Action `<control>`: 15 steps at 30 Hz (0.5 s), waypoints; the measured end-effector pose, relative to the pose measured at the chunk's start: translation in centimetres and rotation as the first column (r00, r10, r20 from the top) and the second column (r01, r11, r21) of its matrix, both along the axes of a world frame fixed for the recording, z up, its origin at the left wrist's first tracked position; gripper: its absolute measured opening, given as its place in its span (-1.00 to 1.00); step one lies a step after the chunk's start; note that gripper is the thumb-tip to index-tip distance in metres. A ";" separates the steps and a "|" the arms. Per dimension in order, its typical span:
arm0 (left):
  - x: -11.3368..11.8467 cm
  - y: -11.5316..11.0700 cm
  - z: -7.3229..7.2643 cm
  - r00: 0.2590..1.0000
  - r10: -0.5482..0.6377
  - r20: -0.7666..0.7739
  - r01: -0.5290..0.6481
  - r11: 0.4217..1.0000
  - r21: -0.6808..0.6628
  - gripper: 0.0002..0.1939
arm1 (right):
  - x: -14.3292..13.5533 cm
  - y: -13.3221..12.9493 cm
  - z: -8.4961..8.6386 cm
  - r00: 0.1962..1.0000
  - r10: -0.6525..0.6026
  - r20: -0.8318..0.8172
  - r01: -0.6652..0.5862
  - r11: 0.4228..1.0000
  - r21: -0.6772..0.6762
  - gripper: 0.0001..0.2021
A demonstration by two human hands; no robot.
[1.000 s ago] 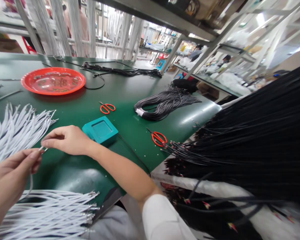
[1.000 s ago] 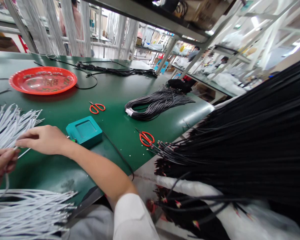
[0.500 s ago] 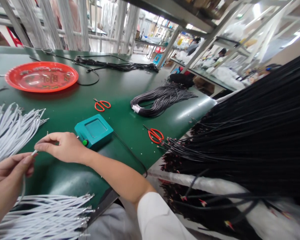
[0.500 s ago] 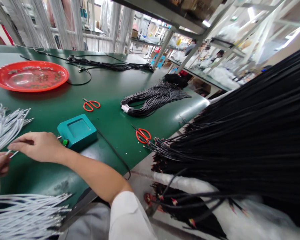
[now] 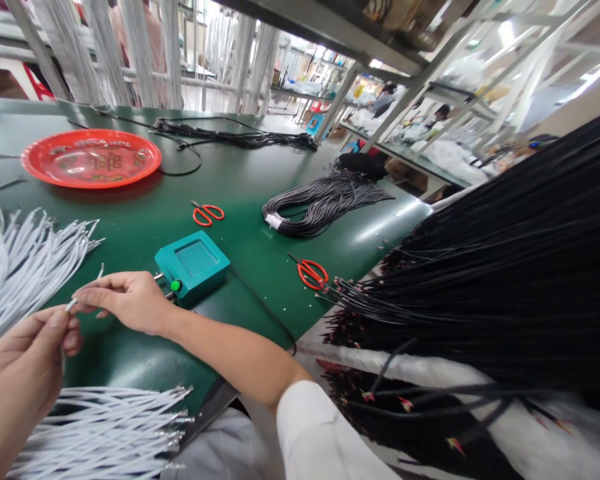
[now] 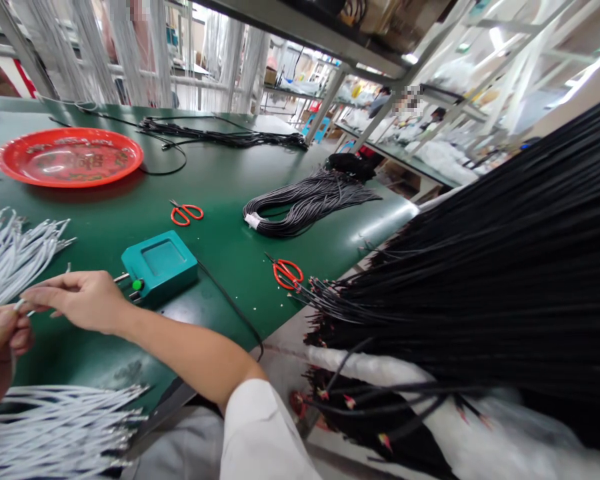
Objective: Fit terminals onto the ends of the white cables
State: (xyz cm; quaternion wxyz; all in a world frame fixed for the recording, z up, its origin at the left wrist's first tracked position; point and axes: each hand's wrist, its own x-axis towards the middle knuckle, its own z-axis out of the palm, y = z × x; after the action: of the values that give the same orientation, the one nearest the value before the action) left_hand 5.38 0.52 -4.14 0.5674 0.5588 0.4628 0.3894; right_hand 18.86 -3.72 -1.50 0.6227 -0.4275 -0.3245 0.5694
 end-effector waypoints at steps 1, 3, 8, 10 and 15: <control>-0.1 0.0 -0.1 0.998 -0.039 0.057 0.039 0.999 0.000 -0.74 | 0.0 0.0 -0.1 1.000 -0.002 -0.016 0.002 1.000 -0.011 -0.92; -0.3 0.1 -0.3 0.985 -0.099 0.144 0.101 0.995 -0.001 -0.78 | 0.1 0.0 0.0 1.000 -0.005 -0.020 0.005 1.000 -0.008 -0.93; -0.4 0.1 -0.3 0.980 -0.093 0.174 0.102 0.994 -0.046 -0.79 | 0.3 -0.2 0.4 1.000 0.004 0.001 -0.004 1.000 -0.023 -0.91; -0.4 0.1 -0.1 0.980 -0.090 0.177 0.105 0.991 -0.077 -0.79 | 0.4 -0.2 0.4 1.000 0.019 0.016 -0.018 0.999 -0.032 -0.90; -0.4 0.2 -0.1 0.982 -0.103 0.160 0.125 0.984 -0.131 -0.77 | 0.5 -0.1 0.0 0.994 0.027 0.104 -0.031 0.999 0.044 -0.90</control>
State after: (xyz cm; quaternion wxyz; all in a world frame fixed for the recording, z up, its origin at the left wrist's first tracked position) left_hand 4.95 0.71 -4.19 0.6605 0.5117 0.4111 0.3644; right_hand 19.35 -3.82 -1.53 0.6062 -0.4373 -0.3751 0.5482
